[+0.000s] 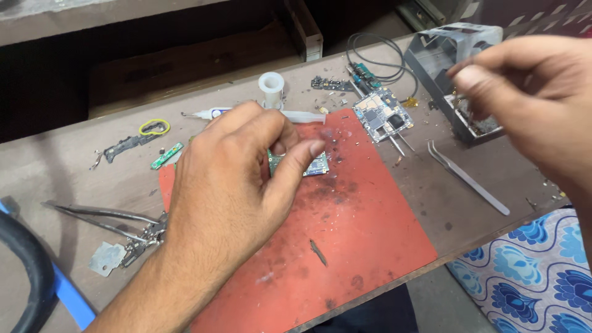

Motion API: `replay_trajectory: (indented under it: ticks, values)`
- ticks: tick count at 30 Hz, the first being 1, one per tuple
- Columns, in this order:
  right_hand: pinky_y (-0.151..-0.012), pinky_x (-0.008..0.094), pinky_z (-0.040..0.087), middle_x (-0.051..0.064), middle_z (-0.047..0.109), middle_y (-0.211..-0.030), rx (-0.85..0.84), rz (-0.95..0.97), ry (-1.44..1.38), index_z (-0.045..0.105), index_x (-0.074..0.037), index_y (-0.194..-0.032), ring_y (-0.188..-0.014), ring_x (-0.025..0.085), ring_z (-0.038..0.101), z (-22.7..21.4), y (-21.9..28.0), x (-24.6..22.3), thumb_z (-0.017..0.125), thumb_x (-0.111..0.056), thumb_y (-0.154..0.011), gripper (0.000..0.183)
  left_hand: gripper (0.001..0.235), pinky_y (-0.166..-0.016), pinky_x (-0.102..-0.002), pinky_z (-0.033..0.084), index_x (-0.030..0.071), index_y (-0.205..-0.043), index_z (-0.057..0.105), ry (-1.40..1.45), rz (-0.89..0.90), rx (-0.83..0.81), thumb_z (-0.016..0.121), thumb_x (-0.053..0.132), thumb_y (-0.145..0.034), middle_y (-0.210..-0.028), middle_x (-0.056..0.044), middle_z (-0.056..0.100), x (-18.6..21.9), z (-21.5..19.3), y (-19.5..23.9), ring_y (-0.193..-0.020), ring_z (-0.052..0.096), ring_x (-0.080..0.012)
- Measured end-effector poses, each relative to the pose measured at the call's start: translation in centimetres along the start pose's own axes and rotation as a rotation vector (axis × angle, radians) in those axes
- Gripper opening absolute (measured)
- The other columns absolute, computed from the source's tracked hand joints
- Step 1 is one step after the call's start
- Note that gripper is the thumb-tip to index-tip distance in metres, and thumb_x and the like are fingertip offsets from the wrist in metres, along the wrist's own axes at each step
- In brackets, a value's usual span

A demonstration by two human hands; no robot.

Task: The person uses a hot air gun and tweezers to remove a small component from a circuit board. They then use tweezers to place a new component onto the board and reheat it to secure it in place.

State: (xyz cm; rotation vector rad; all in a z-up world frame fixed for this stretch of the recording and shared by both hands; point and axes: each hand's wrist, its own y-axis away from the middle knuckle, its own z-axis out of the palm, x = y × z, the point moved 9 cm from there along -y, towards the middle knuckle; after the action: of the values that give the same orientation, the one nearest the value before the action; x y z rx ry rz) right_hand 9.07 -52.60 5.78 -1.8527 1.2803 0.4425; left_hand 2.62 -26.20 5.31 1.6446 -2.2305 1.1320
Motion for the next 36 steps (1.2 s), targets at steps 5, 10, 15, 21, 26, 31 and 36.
replay_trajectory:
  ticks: [5, 10, 15, 21, 26, 31, 36]
  values:
    - [-0.057, 0.032, 0.053, 0.011, 0.074, -0.071, -0.122, 0.139, 0.509, 0.081, -0.003, -0.102, -0.059, 0.017, 0.069, 1.3, -0.6, 1.0, 0.08, -0.02, -0.091, 0.02, 0.016, -0.054, -0.038, 0.051, 0.008, -0.097, 0.076, 0.035, -0.026, -0.044, 0.074, 0.022, -0.089, -0.084, -0.005, 0.065, -0.2, 0.6, -0.1, -0.057, 0.065, -0.0188]
    - [-0.062, 0.033, 0.054, 0.01, 0.075, -0.074, -0.178, 0.276, 0.588, 0.081, -0.008, -0.106, -0.062, 0.019, 0.07, 2.3, -0.5, 1.7, 0.082, -0.024, -0.087, 0.025, 0.018, -0.057, -0.038, 0.052, 0.007, -0.101, 0.075, 0.028, -0.007, -0.074, 0.074, 0.018, -0.087, -0.089, -0.006, 0.066, 0.0, 1.1, 0.1, -0.061, 0.066, -0.0202]
    - [-0.064, 0.036, 0.057, 0.011, 0.075, -0.076, -0.145, 0.248, 0.544, 0.081, -0.006, -0.102, -0.065, 0.021, 0.072, 2.4, -0.3, 1.4, 0.081, -0.024, -0.086, 0.023, 0.01, -0.059, -0.034, 0.053, 0.005, -0.098, 0.076, 0.054, 0.028, 0.072, 0.072, 0.013, -0.096, -0.086, -0.008, 0.07, -0.7, -1.7, -0.6, -0.066, 0.068, -0.0179]
    - [-0.068, 0.035, 0.057, 0.011, 0.076, -0.078, -0.135, 0.15, 0.557, 0.082, -0.01, -0.103, -0.068, 0.02, 0.073, 3.2, -0.4, 0.7, 0.081, -0.021, -0.086, 0.02, 0.008, -0.052, -0.028, 0.047, 0.006, -0.098, 0.075, 0.1, -0.022, 0.087, 0.07, 0.01, -0.093, -0.081, -0.004, 0.073, -1.3, -4.2, -2.0, -0.066, 0.065, -0.011]
    - [-0.066, 0.035, 0.056, 0.012, 0.075, -0.077, -0.08, 0.129, 0.554, 0.081, -0.01, -0.105, -0.067, 0.021, 0.072, 2.3, -0.5, -0.2, 0.078, -0.016, -0.09, 0.016, 0.01, -0.051, -0.027, 0.047, 0.009, -0.1, 0.077, 0.037, -0.012, 0.047, 0.072, 0.009, -0.091, -0.081, -0.003, 0.073, -1.2, -4.6, -2.4, -0.061, 0.063, -0.0109]
    - [-0.064, 0.037, 0.058, 0.01, 0.077, -0.075, -0.119, 0.228, 0.639, 0.082, -0.012, -0.099, -0.066, 0.022, 0.075, 0.8, -0.8, 0.5, 0.079, -0.024, -0.091, 0.015, 0.01, -0.052, -0.029, 0.049, 0.009, -0.1, 0.078, -0.002, -0.039, 0.023, 0.073, 0.011, -0.092, -0.082, -0.003, 0.074, -1.6, -5.0, -2.2, -0.062, 0.066, -0.012]
    - [-0.075, 0.034, 0.061, 0.003, 0.081, -0.082, -0.573, 0.435, 1.048, 0.085, -0.021, -0.098, -0.078, 0.019, 0.076, 2.1, 1.8, 4.6, 0.082, -0.038, -0.083, 0.023, 0.01, -0.06, -0.03, 0.054, 0.007, -0.098, 0.076, 0.041, 0.04, 0.023, 0.073, 0.011, -0.09, -0.086, -0.005, 0.074, -0.9, -4.4, -1.7, -0.074, 0.071, -0.0153]
